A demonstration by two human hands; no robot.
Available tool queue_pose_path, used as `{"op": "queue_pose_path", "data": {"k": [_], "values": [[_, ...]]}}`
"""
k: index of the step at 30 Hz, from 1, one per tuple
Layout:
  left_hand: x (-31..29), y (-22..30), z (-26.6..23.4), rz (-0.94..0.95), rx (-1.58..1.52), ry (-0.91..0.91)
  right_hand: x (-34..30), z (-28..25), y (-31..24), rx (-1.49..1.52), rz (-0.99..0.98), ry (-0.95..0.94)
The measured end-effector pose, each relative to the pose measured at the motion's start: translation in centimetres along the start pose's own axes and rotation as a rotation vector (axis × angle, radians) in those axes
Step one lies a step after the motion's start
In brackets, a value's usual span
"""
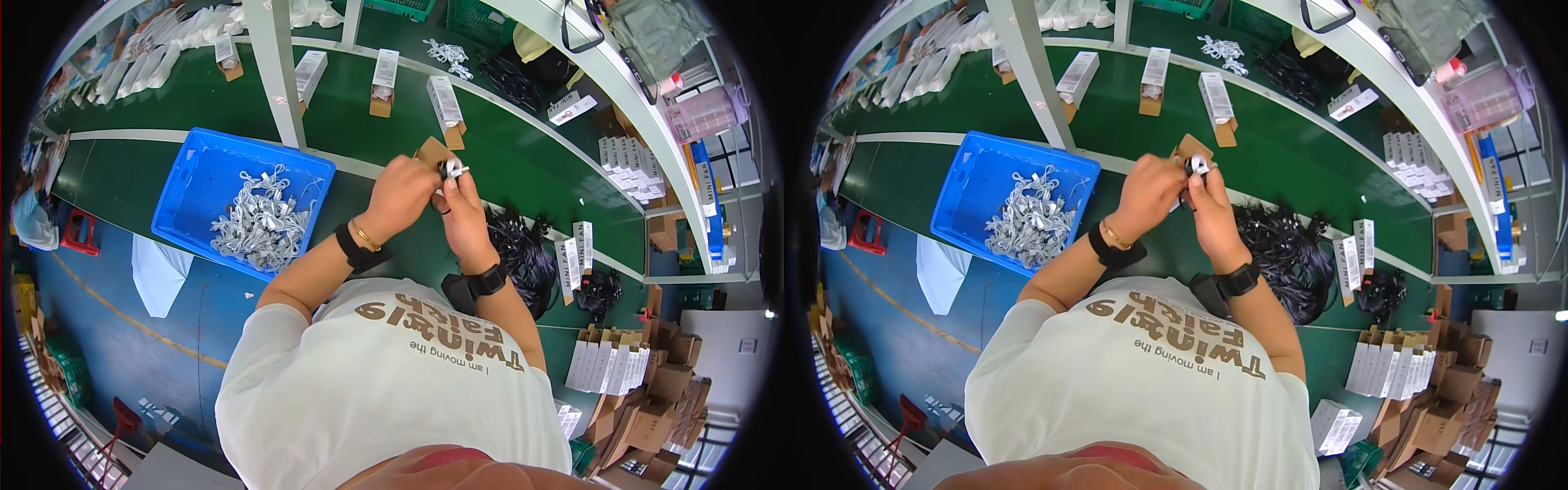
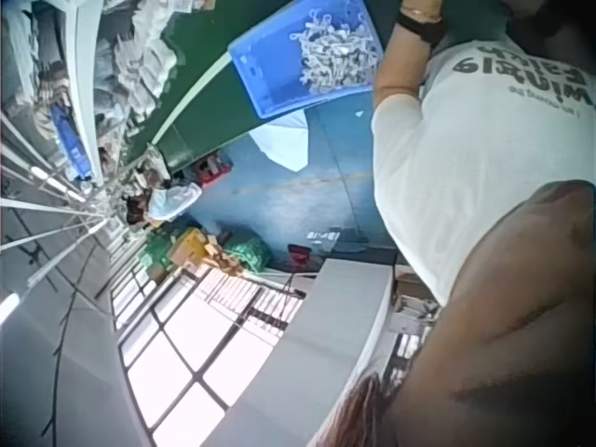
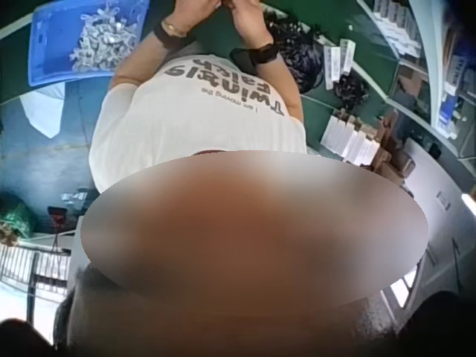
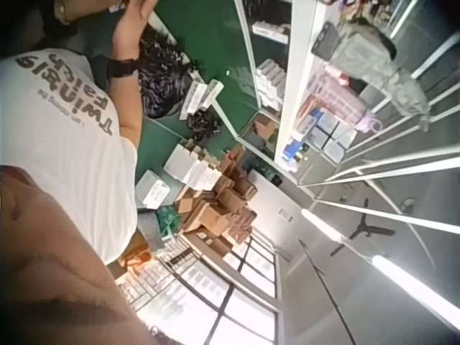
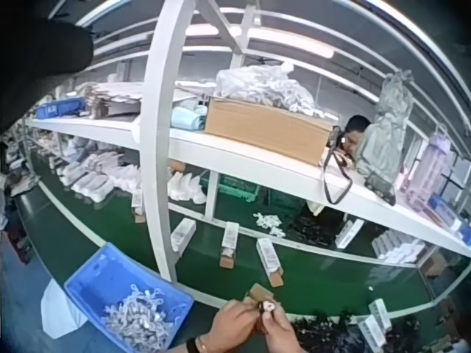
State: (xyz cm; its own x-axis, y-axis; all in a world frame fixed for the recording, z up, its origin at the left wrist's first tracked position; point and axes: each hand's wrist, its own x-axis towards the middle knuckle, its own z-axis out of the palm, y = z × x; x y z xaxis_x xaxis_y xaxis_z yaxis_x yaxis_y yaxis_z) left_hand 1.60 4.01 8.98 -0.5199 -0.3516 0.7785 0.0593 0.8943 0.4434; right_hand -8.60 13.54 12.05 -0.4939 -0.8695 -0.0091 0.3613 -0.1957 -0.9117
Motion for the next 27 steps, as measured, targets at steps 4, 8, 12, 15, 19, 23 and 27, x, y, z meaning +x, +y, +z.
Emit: {"op": "queue_pose_path", "data": {"k": [4, 8, 12, 15, 19, 23, 27], "values": [[-1.0, -0.9, 0.2, 0.002, 0.019, -0.044, 2.6, -2.5, 1.6, -0.591, -0.225, -0.066], [-3.9, -5.5, 2.5, -0.387, -0.271, -0.057, 4.0, -3.9, 2.9, -1.219, -0.397, -0.146], [-4.7, -7.2, 5.0, -0.409, -0.448, -0.191, 3.3, -4.1, 4.2, -1.556, -0.339, -0.191], [-5.0, -8.2, 6.6, -0.396, -0.455, -0.297, 2.7, -5.1, 4.8, -1.592, -0.274, -0.221], [-4.4, -7.2, 7.1, -0.437, -0.449, -0.398, 2.3, -7.7, 4.4, -1.450, -0.296, -0.107], [-3.8, -5.4, 7.6, -0.471, -0.404, -0.387, 1.8, -8.7, 4.3, -1.502, -0.233, -0.029], [-4.4, -5.0, 7.9, -0.467, -0.370, -0.327, 1.9, -7.8, 2.7, -1.806, -0.274, -0.244]]}}
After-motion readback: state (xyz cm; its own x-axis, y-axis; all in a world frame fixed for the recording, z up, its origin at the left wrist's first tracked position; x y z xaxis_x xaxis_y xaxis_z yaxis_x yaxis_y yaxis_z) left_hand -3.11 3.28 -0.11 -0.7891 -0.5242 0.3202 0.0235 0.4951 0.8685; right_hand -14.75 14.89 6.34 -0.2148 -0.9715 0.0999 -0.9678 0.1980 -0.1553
